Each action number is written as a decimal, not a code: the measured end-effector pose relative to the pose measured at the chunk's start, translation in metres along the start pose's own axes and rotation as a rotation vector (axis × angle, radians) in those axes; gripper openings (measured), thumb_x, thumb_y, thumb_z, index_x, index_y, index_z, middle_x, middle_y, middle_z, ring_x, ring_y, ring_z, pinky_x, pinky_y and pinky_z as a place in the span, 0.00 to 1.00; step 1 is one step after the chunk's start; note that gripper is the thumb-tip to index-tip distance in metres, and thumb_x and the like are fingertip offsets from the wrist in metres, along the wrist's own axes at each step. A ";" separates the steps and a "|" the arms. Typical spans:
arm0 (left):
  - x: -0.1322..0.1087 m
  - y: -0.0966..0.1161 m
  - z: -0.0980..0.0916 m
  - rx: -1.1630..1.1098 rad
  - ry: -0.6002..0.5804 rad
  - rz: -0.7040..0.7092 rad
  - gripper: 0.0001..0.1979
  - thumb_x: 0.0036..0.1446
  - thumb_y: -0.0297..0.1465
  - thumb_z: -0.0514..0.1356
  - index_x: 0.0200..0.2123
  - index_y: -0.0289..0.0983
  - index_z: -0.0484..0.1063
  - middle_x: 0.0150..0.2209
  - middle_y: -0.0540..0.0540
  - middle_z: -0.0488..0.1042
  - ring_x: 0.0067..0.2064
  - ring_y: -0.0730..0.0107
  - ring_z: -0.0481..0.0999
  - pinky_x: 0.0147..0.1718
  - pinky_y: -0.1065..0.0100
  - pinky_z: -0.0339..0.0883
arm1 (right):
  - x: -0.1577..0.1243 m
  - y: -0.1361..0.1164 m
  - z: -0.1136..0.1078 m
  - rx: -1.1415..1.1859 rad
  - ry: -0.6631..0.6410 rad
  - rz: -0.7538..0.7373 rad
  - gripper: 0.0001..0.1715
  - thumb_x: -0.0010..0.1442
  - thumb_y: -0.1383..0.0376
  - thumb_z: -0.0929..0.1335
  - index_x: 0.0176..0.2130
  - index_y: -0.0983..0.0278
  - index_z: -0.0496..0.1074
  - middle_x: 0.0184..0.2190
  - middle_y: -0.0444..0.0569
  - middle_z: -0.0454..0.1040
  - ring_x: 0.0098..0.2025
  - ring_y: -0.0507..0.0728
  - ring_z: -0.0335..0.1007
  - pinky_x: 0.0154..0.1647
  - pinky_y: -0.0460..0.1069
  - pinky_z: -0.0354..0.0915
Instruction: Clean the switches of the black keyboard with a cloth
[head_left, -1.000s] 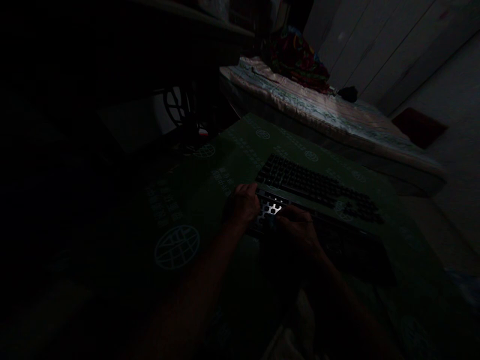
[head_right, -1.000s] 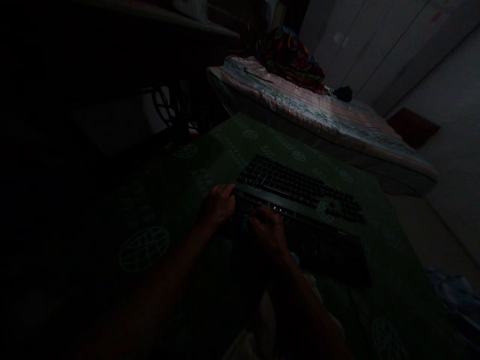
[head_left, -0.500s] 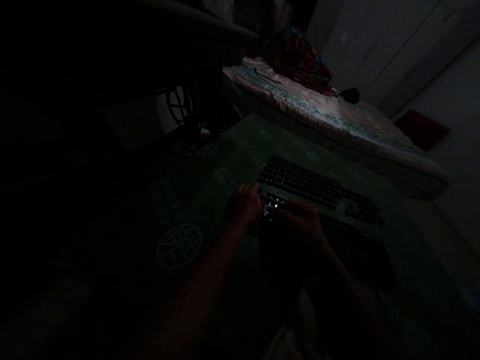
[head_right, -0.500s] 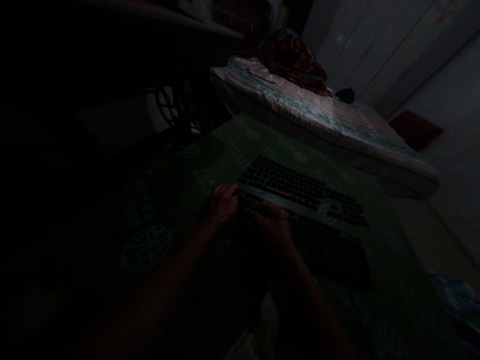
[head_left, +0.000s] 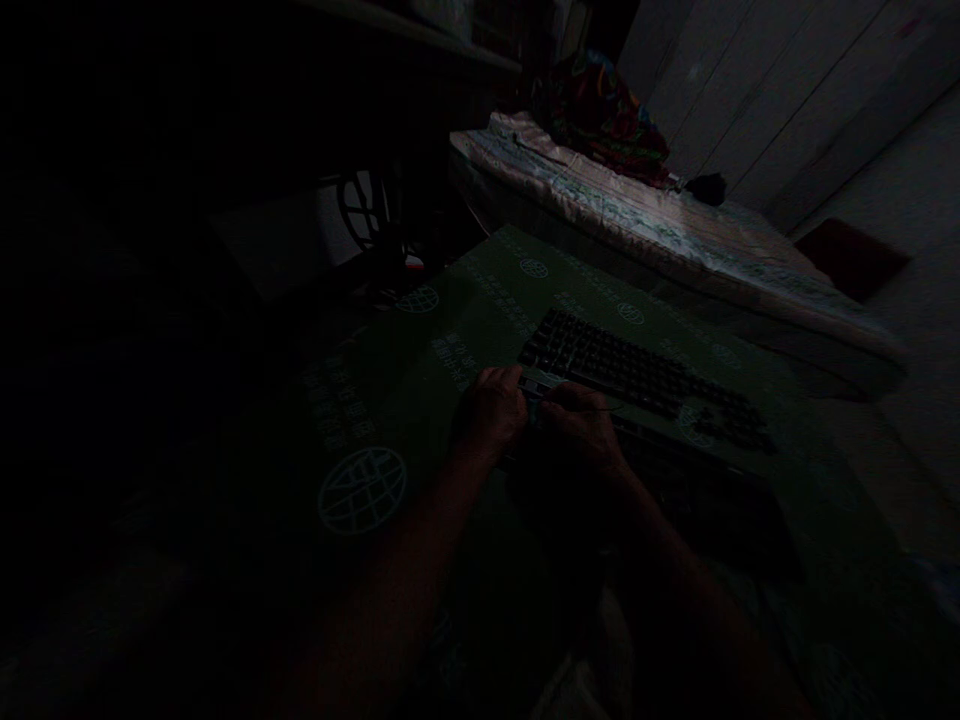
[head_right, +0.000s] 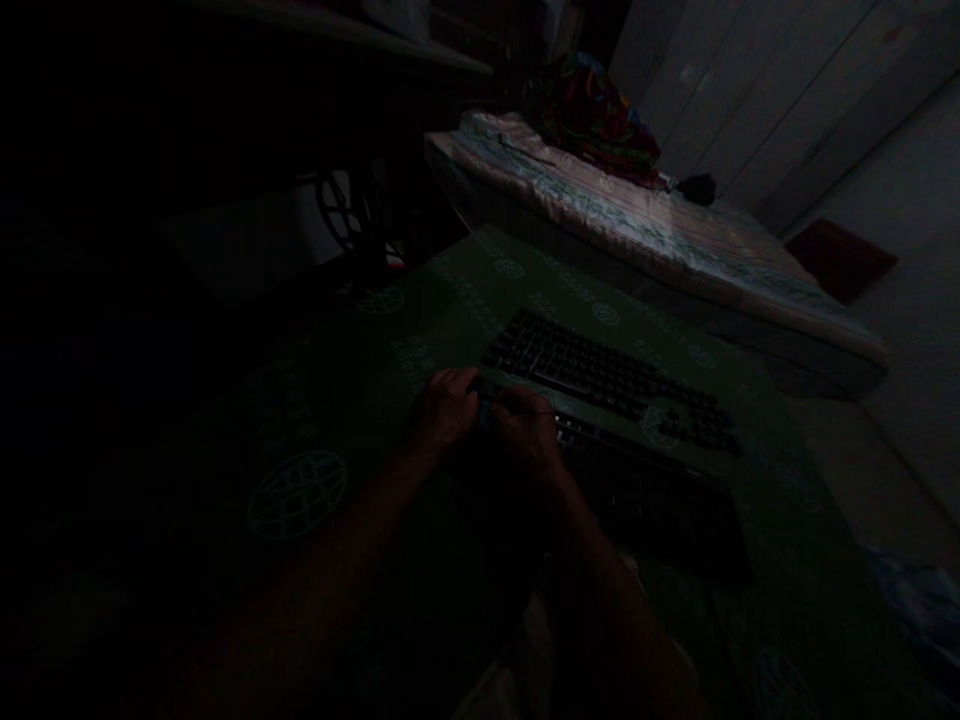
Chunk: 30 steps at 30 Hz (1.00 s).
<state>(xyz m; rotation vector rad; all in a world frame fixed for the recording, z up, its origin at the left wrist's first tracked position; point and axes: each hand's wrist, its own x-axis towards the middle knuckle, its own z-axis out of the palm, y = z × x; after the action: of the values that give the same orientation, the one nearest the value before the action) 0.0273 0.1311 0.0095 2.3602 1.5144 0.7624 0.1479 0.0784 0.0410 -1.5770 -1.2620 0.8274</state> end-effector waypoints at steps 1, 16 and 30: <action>0.000 0.000 0.000 -0.001 0.001 0.000 0.13 0.54 0.25 0.50 0.43 0.37 0.68 0.42 0.44 0.73 0.46 0.64 0.68 0.46 0.65 0.63 | -0.001 -0.001 0.000 0.014 -0.005 -0.005 0.08 0.40 0.62 0.65 0.21 0.65 0.68 0.18 0.42 0.67 0.23 0.51 0.61 0.23 0.45 0.57; 0.000 -0.001 0.003 0.011 0.001 -0.015 0.14 0.54 0.24 0.49 0.42 0.38 0.68 0.41 0.45 0.73 0.47 0.65 0.68 0.46 0.66 0.63 | -0.042 -0.007 -0.019 0.066 -0.035 0.145 0.06 0.42 0.63 0.69 0.22 0.65 0.71 0.19 0.42 0.69 0.22 0.50 0.62 0.23 0.44 0.58; 0.002 -0.005 0.002 -0.005 0.017 0.008 0.16 0.54 0.24 0.50 0.45 0.37 0.67 0.43 0.44 0.74 0.47 0.64 0.69 0.48 0.64 0.63 | -0.046 0.012 -0.036 0.159 0.201 0.187 0.11 0.44 0.60 0.71 0.26 0.65 0.74 0.22 0.44 0.71 0.24 0.52 0.65 0.24 0.46 0.61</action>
<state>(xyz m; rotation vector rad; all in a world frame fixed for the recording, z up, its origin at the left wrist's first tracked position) 0.0251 0.1352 0.0058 2.3635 1.5088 0.7886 0.1731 0.0243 0.0398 -1.6204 -0.8943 0.8401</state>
